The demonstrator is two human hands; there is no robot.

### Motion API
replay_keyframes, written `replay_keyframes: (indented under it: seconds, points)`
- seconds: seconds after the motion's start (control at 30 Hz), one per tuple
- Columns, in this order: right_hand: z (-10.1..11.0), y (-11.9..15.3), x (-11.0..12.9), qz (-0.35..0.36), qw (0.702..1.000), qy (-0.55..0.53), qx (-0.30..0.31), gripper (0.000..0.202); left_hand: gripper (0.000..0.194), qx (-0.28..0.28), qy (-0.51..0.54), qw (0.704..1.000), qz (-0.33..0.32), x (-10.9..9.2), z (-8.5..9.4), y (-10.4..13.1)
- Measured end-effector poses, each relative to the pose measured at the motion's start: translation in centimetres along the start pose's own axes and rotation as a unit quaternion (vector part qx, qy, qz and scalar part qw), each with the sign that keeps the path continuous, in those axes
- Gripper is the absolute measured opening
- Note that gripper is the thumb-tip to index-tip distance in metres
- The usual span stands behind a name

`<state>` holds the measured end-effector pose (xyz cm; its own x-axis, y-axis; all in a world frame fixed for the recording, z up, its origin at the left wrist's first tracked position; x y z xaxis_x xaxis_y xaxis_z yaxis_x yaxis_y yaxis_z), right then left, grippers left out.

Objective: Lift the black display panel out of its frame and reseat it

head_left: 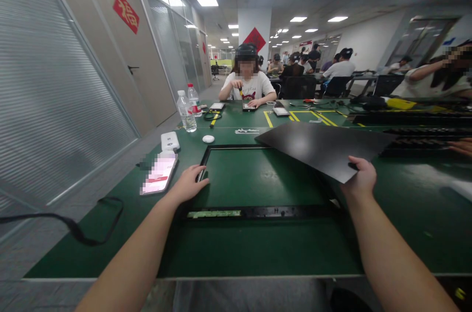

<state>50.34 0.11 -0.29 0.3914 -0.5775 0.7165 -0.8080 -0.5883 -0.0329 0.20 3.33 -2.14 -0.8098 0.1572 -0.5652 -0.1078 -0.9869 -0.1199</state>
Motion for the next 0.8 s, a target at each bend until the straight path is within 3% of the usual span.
replay_keyframes:
  seconds: [0.1, 0.27, 0.8]
  points:
    - [-0.4, 0.4, 0.8, 0.069, 0.997, -0.016, -0.044, 0.027, 0.064, 0.031, -0.053, 0.998, -0.01, 0.0, -0.3, 0.1]
    - [-0.5, 0.7, 1.5, 0.121, 0.991, -0.033, -0.055, 0.032, 0.065, 0.056, -0.11, 0.992, -0.018, 0.0, -0.5, 0.3]
    - [0.8, -0.2, 0.1, 0.077, 0.989, 0.021, -0.127, 0.038, 0.064, 0.064, -0.154, 0.986, -0.026, 0.0, -0.8, 0.2]
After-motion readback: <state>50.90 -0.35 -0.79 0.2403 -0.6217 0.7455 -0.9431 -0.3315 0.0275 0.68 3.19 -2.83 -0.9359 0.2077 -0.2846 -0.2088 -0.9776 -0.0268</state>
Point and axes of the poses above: each hand's wrist, its own y-axis away from the middle knuckle, its own z-axis out of the back of the hand, x = y × z, the point moved 3 cm from there along -y, towards the middle knuckle
